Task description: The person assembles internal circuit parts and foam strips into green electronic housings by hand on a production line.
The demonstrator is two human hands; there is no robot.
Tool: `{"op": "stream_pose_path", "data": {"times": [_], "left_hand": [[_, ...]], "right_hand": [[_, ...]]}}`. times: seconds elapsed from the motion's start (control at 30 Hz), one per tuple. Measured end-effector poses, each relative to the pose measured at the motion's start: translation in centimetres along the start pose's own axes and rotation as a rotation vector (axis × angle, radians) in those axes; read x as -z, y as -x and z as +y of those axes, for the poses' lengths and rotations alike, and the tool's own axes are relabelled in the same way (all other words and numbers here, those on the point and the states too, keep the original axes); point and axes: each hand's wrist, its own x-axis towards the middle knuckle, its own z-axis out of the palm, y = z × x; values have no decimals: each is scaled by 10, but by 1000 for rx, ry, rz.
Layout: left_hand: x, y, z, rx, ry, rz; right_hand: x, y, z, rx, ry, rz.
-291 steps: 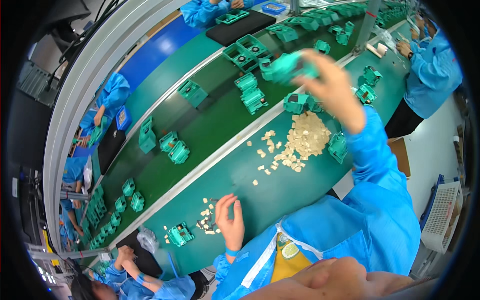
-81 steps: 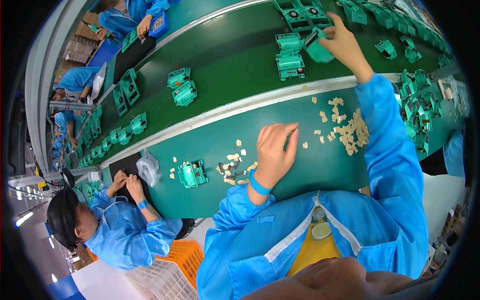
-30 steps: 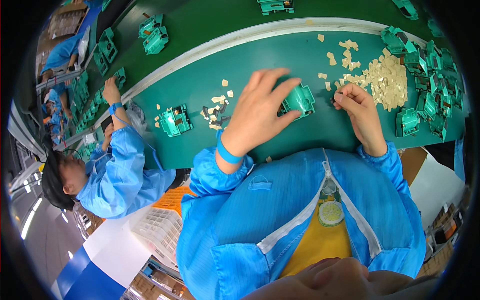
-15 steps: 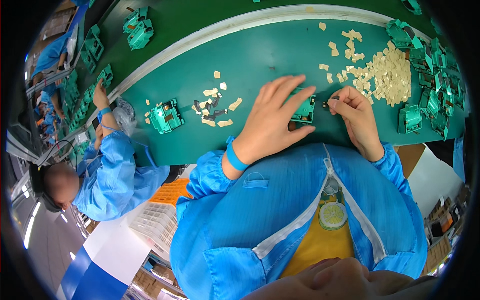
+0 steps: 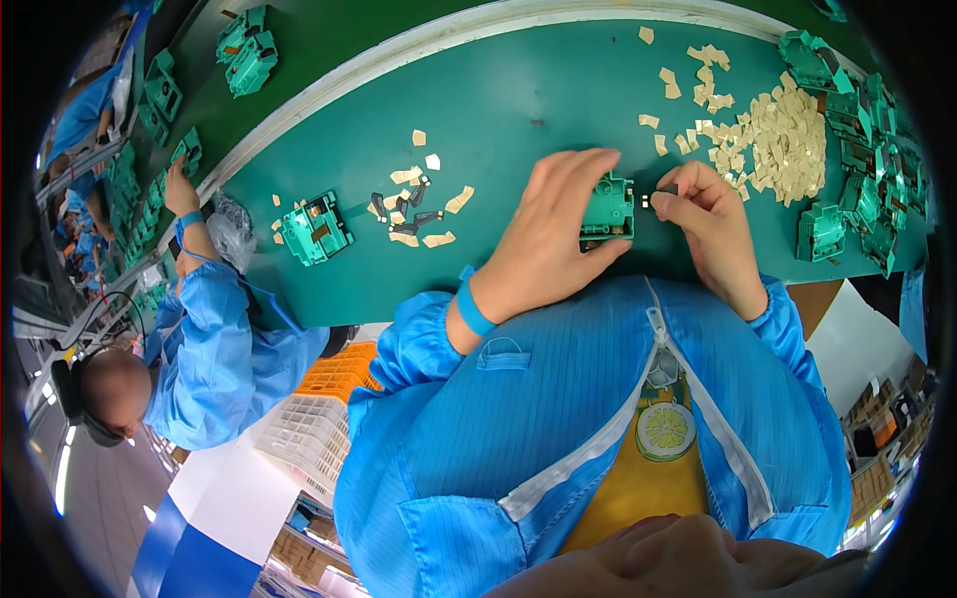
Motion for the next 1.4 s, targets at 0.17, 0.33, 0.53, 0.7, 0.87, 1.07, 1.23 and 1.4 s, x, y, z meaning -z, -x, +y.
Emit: {"op": "stream_pose_path", "data": {"times": [0.17,0.33,0.53,0.7,0.87,1.07,1.23,1.4], "left_hand": [[49,1,20,-86,-333,45],[43,15,25,392,-327,54],[35,2,17,75,-442,95],[34,-3,3,51,-164,-26],[18,-7,4,-26,-166,58],[-7,-7,-6,-29,-120,51],[-15,-9,0,-30,-244,197],[-25,-8,-11,-140,-148,137]], "right_hand": [[-5,-8,-5,111,-67,0],[-23,-12,-2,94,-14,-91],[-6,-1,-3,37,31,-190],[-2,-10,-11,85,71,-60],[-6,-2,-9,73,82,27],[-2,11,0,94,47,98],[0,16,9,125,90,114],[2,17,7,124,116,74]]}}
